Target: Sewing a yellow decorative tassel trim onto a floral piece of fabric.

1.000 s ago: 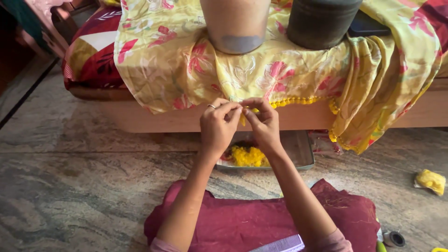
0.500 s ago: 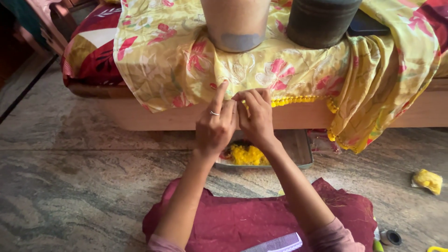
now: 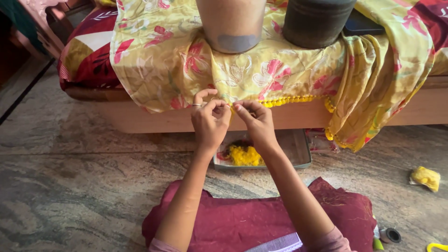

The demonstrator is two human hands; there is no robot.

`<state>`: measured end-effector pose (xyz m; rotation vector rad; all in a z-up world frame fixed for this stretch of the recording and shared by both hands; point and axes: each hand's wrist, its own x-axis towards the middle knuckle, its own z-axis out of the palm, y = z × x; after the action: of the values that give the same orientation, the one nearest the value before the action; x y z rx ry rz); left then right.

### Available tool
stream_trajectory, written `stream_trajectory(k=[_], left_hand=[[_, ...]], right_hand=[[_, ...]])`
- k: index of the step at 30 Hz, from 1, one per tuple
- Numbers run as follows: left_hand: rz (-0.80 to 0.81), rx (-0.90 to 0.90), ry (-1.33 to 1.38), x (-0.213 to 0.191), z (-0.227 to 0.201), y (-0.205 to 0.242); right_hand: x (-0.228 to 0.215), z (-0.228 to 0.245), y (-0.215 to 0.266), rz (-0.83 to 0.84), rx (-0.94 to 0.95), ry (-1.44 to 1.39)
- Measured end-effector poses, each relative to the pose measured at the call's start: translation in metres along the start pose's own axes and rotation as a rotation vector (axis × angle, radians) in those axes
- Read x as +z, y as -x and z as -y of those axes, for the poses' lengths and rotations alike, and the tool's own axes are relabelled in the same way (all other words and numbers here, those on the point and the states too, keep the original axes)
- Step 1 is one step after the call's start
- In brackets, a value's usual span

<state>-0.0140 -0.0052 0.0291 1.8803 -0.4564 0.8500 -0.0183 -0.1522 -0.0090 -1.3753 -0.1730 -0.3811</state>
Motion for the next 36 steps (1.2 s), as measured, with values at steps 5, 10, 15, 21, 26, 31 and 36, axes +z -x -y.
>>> stream_trajectory(k=[5, 10, 15, 21, 26, 31, 36], left_hand=[[0.010, 0.039, 0.006, 0.000, 0.003, -0.003], [0.015, 0.038, -0.030, 0.012, 0.015, -0.010], [-0.043, 0.092, -0.061, 0.010, -0.010, -0.011], [0.115, -0.174, 0.098, 0.008, 0.004, 0.000], [0.122, -0.180, 0.230, 0.017, 0.011, 0.009], [0.074, -0.176, 0.297, 0.030, 0.014, 0.014], [0.060, -0.314, 0.394, 0.044, 0.052, 0.033]], right_hand=[[-0.001, -0.006, -0.002, 0.046, 0.060, -0.102], [-0.003, -0.015, -0.002, -0.061, -0.014, -0.141], [0.001, -0.006, -0.007, -0.061, -0.122, -0.214], [-0.004, 0.018, -0.003, -0.035, -0.079, -0.158], [-0.008, 0.016, -0.007, -0.014, -0.021, -0.127], [-0.010, 0.008, -0.003, 0.033, -0.002, -0.099], [-0.049, -0.008, 0.033, -0.067, -0.022, 0.172]])
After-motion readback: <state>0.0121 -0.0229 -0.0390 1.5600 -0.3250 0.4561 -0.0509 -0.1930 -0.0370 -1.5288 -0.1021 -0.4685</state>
